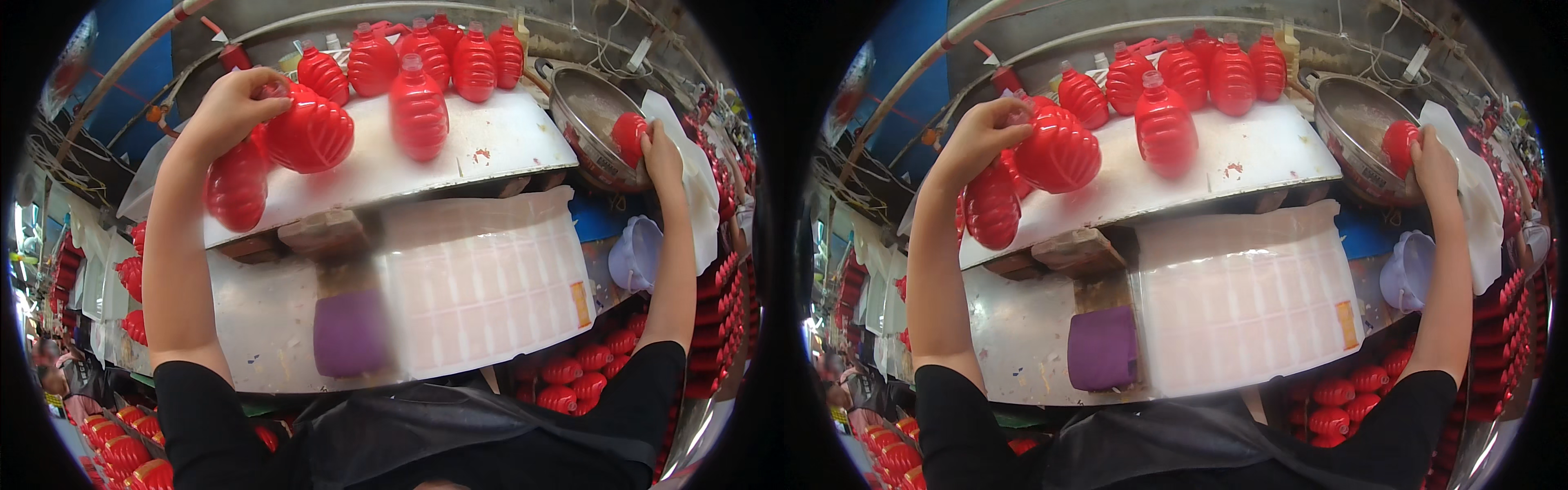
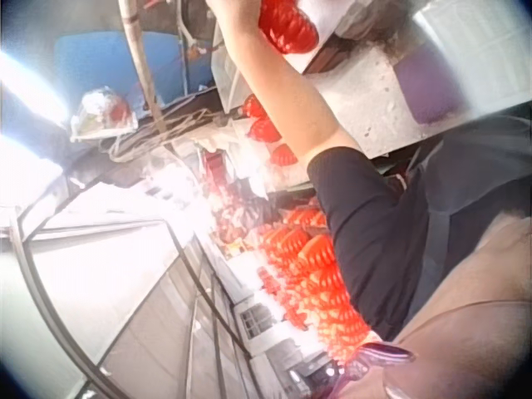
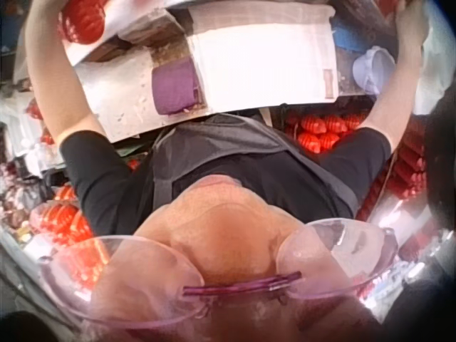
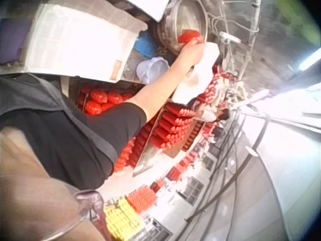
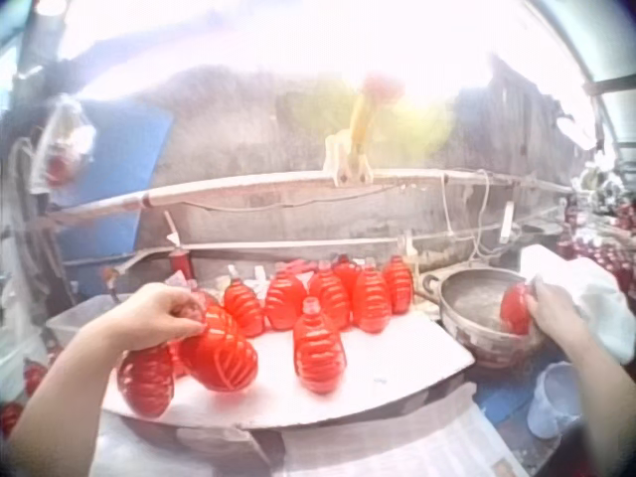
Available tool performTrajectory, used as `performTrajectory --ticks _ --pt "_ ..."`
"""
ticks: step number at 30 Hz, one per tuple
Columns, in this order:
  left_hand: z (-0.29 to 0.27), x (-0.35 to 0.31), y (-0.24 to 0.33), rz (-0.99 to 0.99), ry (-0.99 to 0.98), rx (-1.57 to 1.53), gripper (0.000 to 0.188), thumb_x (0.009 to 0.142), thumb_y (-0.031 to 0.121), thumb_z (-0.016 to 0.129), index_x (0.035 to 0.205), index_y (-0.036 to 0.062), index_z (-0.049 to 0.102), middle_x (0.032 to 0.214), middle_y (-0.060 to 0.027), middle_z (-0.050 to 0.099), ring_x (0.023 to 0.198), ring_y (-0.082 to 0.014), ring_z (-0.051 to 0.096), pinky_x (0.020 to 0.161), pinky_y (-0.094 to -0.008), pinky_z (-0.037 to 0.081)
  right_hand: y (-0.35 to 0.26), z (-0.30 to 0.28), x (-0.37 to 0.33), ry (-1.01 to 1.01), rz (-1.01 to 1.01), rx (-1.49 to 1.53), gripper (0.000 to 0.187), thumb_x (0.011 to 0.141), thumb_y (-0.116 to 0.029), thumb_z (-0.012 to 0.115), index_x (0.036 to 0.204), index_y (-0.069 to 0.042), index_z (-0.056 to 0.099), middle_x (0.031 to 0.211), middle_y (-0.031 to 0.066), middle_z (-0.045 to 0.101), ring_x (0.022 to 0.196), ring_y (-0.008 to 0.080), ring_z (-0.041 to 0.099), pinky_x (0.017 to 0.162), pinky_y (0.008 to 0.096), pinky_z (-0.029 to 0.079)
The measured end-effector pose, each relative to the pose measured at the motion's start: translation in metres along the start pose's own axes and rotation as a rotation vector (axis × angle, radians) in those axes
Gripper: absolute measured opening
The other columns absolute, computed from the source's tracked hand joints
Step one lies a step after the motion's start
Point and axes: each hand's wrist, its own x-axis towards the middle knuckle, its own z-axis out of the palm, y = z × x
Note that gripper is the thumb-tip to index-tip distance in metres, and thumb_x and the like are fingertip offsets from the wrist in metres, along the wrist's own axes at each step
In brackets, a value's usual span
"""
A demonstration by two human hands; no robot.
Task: The person repeatedly picks up red ribbed plastic bottles, applies a yellow label to the front, and places the finished bottles onto a nearby tray. The task is performed by hand in a repetitive cycle.
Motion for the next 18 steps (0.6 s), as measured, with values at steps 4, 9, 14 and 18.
performTrajectory --ticks 4,9,14,18 --pt "0.025 0.027 -0.004 0.004 -0.098 -0.095 0.033 0.092 0.023 0.075 0.115 -0.0002 0.072 0.092 -0.0056 0.07 0.081 -0.0097 0.062 0.069 -0.0258 0.049 -0.05 -0.026 0.006 -0.105 -0.399 -0.187 0.022 0.095 -0.016 0.061 0.113 -0.005 0.055 0.102 0.0213 0.073 0.101 0.0427 0.069 0.083 0.055 0.054" --pt "0.049 0.04 -0.018 0.062 -0.113 -0.162 0.036 0.093 0.027 0.075 0.121 0.004 0.073 0.093 -0.0028 0.072 0.074 -0.0065 0.06 0.062 -0.0234 0.046 -0.076 -0.018 0.022 -0.164 -0.602 -0.298 0.024 0.091 -0.011 0.064 0.113 -0.007 0.056 0.098 0.021 0.072 0.098 0.0417 0.07 0.083 0.0539 0.055" --pt "0.06 0.032 -0.04 0.061 0.134 -0.392 0.037 0.095 0.03 0.077 0.125 0.0068 0.075 0.084 0.0005 0.067 0.066 -0.0046 0.057 0.055 -0.0219 0.046 -0.074 -0.012 0.028 -0.147 -0.538 -0.233 0.021 0.092 -0.014 0.064 0.11 -0.007 0.057 0.102 0.0212 0.073 0.1 0.0427 0.07 0.084 0.0552 0.055" --pt "0.059 0.022 -0.07 0.083 0.362 -0.658 0.029 0.101 0.025 0.073 0.123 0.008 0.077 0.09 -0.0002 0.069 0.072 -0.0046 0.058 0.063 -0.0209 0.048 -0.058 -0.013 0.027 -0.048 -0.269 -0.157 0.026 0.094 -0.03 0.064 0.11 -0.009 0.061 0.102 0.0216 0.073 0.101 0.0439 0.07 0.085 0.0545 0.054"
